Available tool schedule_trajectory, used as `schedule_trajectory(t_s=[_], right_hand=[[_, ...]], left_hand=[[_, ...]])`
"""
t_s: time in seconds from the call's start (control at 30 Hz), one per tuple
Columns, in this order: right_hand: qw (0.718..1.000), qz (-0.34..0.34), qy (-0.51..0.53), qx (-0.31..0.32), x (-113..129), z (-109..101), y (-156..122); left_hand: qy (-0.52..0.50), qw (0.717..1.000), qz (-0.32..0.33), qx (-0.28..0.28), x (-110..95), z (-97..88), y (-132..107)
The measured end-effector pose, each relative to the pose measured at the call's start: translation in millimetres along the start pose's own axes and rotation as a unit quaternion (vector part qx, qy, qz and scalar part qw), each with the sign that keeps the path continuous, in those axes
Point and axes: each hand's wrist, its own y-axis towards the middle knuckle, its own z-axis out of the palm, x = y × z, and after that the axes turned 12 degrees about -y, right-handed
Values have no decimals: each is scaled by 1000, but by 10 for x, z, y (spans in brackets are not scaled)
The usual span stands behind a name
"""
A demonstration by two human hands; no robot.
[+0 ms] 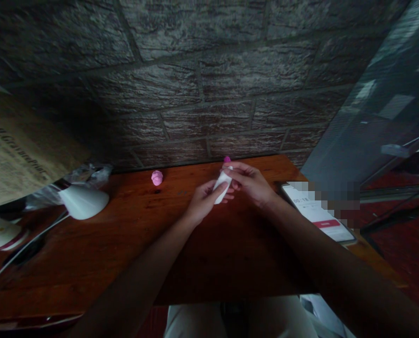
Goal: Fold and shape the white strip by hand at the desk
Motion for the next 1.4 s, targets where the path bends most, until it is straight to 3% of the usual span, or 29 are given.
schedule_trajectory(t_s=[0.13, 0.3, 0.87, 1.13, 1.4], right_hand=[[998, 10, -22, 57, -42, 7, 1], [996, 13, -48, 71, -34, -19, 6], [991, 46, 92, 83, -35, -19, 7], [990, -73, -120, 26, -4, -8, -20], [984, -86, -151, 48, -55, 7, -25]], left_hand=[[-20, 1000, -7, 6, -2, 10, 16], [-33, 999, -35, 9, 20, -19, 32], [-52, 998, -15, 24, -10, -31, -5], [-55, 998, -18, -23, 6, -17, 14], [-29, 999, 5, -43, 0, -11, 10]])
